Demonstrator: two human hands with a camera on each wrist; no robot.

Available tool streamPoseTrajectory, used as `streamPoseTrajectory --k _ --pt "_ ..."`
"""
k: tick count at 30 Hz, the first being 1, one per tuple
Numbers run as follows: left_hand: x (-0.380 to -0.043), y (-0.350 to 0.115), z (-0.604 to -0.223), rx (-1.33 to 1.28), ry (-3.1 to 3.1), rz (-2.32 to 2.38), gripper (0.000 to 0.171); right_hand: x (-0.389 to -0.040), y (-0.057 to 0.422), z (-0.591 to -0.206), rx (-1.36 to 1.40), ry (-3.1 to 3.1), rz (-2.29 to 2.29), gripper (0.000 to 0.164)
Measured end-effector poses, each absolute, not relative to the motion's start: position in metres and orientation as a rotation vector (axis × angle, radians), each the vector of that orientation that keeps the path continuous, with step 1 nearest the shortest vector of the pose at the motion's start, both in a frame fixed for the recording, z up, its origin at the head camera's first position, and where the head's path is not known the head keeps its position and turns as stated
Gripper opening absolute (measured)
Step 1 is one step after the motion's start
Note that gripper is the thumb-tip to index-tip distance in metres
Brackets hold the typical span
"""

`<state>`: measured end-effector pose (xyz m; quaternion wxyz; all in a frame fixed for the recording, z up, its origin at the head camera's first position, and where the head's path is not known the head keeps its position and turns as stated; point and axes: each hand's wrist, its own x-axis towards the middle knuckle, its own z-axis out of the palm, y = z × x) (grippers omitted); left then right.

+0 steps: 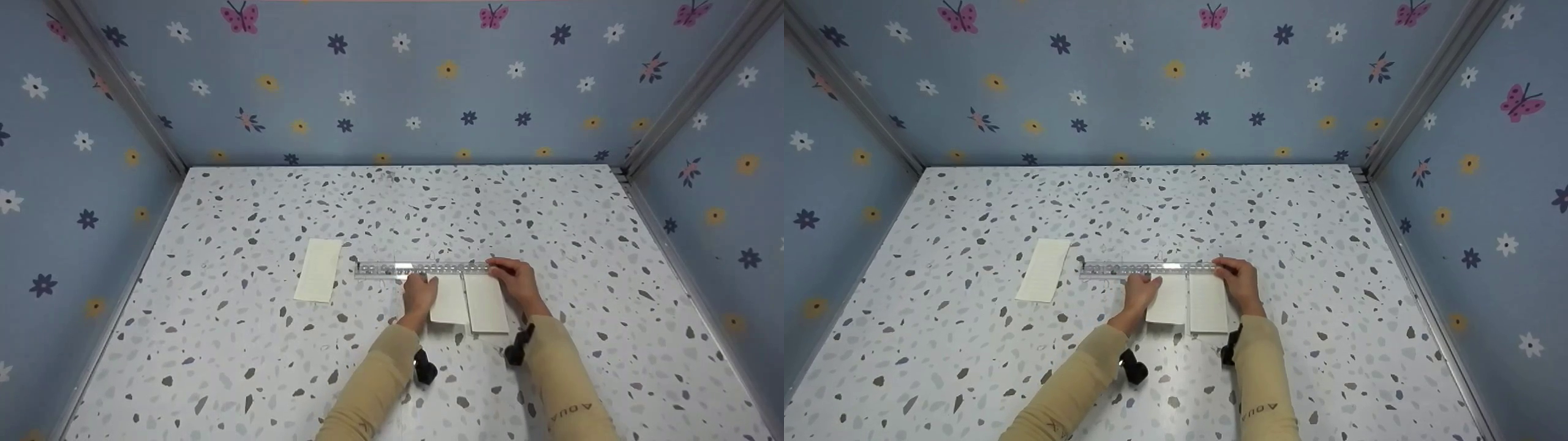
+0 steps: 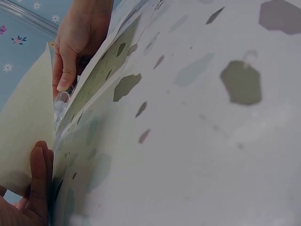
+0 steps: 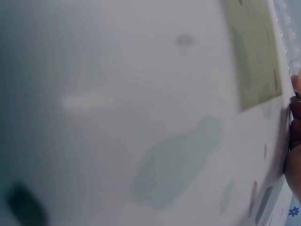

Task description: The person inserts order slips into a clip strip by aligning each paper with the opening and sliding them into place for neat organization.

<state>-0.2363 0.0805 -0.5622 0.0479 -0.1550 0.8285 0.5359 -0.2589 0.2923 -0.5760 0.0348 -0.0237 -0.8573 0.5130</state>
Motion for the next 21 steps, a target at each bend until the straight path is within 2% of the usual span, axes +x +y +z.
streamPoseTrajectory --k 5,12,21 --pt "-0.2363 0.0814 -0.5631 -0.469 2.497 1.666 0.020 -0.2589 0.2929 -0.5766 -0.074 -2.632 1.582 0.023" --pt "-0.2351 0.0825 -0.5631 -0.477 2.424 1.698 0.030 -0.2574 0.2920 -0.5750 -0.027 -2.624 1.552 0.023" --pt "-0.2355 0.0847 -0.5624 -0.465 2.432 1.719 0.027 -0.2595 0.2924 -0.5761 -0.084 -2.652 1.551 0.023"
